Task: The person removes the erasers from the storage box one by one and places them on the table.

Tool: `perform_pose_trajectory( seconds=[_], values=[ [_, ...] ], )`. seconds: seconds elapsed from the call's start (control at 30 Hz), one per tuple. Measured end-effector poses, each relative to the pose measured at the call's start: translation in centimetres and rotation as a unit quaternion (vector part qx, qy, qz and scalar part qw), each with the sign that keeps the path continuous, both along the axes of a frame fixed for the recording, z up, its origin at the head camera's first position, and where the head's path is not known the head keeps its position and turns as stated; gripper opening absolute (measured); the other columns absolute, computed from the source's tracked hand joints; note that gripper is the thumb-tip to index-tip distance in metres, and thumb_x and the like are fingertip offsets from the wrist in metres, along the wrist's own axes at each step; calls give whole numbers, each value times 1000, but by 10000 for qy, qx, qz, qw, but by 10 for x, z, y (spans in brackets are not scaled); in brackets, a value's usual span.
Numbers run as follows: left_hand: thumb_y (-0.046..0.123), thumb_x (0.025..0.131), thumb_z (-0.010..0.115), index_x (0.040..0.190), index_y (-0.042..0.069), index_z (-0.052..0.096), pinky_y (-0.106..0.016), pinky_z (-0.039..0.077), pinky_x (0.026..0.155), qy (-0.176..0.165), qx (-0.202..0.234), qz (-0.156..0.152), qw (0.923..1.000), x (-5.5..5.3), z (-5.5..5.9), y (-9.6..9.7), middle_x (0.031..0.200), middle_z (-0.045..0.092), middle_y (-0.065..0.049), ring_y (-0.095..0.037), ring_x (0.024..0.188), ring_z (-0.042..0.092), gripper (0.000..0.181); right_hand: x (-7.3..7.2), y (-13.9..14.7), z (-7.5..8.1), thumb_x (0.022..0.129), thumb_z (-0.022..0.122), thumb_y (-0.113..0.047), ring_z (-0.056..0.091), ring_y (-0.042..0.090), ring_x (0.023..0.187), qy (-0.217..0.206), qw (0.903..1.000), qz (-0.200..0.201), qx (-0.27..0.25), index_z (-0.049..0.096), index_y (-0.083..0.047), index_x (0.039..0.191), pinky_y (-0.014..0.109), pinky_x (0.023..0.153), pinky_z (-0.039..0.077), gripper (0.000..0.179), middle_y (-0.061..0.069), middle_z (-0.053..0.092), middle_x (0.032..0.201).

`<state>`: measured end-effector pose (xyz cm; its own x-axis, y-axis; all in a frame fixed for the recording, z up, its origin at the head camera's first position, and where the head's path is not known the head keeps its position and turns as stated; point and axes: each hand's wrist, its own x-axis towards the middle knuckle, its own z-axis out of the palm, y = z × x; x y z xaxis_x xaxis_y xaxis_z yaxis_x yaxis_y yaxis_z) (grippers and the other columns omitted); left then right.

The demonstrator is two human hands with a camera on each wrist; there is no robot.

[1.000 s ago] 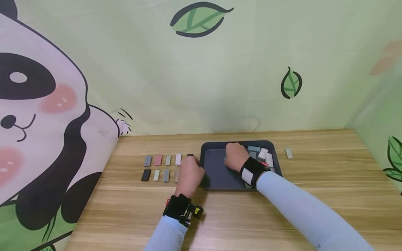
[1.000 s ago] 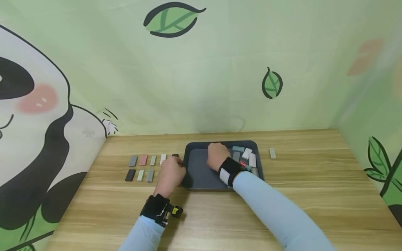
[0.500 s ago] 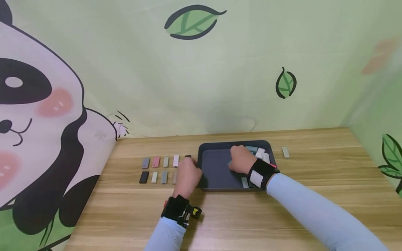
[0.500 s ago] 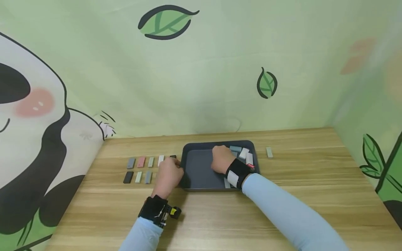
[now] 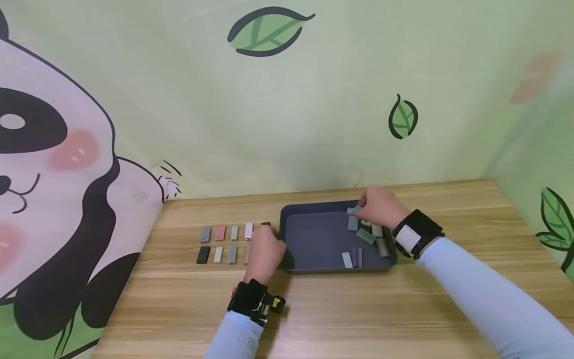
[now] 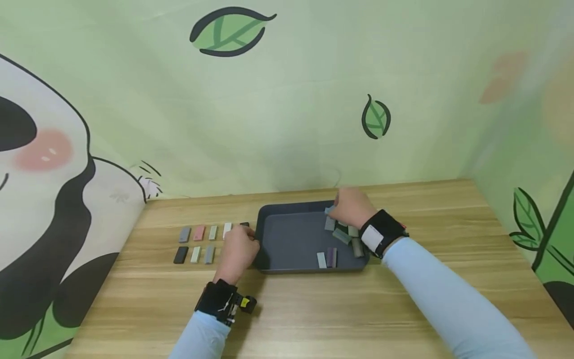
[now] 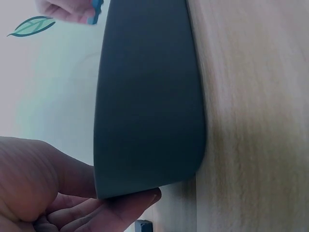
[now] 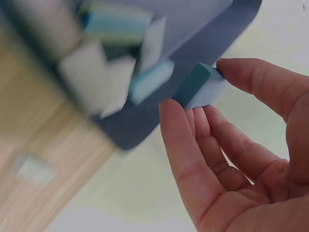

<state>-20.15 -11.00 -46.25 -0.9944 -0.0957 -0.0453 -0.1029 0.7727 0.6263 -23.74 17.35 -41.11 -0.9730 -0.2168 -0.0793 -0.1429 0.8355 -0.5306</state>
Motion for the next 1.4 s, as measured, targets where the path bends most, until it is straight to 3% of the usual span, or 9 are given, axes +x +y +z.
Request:
perform_pose_trajectory(
  seconds=[0.17, 0.3, 0.57, 0.77, 1.1, 1.4],
  values=[
    [-3, 73, 56, 79, 3, 66, -25, 39, 46, 106, -18, -22, 9999, 0, 0, -1, 76, 60, -8, -16, 57, 52, 13, -3, 40, 9, 77, 66, -20, 46, 13, 49, 36, 9985, -542, 68, 62, -6, 62, 25, 47, 37, 20, -3, 50, 53],
    [-1, 74, 56, 85, 1, 68, -25, 41, 49, 143, -17, -47, 9999, 1, 1, -1, 80, 62, -9, -17, 61, 54, 16, -2, 73, 8, 79, 66, -24, 55, 18, 61, -2, 9958, -910, 32, 69, 1, 79, 27, 52, 41, 25, 6, 65, 68],
    [-1, 75, 56, 87, 1, 68, -25, 43, 49, 55, 22, -32, 10000, 1, 0, -1, 82, 63, -9, -17, 63, 57, 17, 1, 116, -16, 76, 68, -27, 56, 24, 67, 292, 9878, -1524, 158, 68, 5, 82, 26, 52, 39, 33, 16, 66, 77],
    [-1, 75, 56, 87, 2, 67, -25, 42, 48, -9, 33, 7, 10000, 0, -1, -1, 79, 62, -8, -17, 60, 57, 16, 5, 125, -35, 75, 70, -24, 53, 23, 62, 410, 9836, -1752, 113, 67, 4, 70, 26, 50, 37, 30, 11, 62, 66],
    [0, 76, 57, 88, 1, 68, -25, 42, 47, 37, -40, -21, 10000, 1, 0, 1, 78, 63, -8, -16, 59, 56, 17, 4, 125, -50, 73, 70, -25, 56, 25, 67, 211, 9797, -1990, 101, 69, 6, 78, 26, 49, 39, 31, 21, 66, 83],
    [-1, 76, 58, 87, 1, 68, -24, 43, 47, -98, 17, 48, 9999, 1, 3, 2, 79, 63, -9, -17, 60, 57, 15, 3, 124, -55, 71, 72, -26, 50, 21, 59, 267, 9788, -2018, 207, 66, 0, 65, 26, 47, 35, 27, 7, 60, 63]
  ],
)
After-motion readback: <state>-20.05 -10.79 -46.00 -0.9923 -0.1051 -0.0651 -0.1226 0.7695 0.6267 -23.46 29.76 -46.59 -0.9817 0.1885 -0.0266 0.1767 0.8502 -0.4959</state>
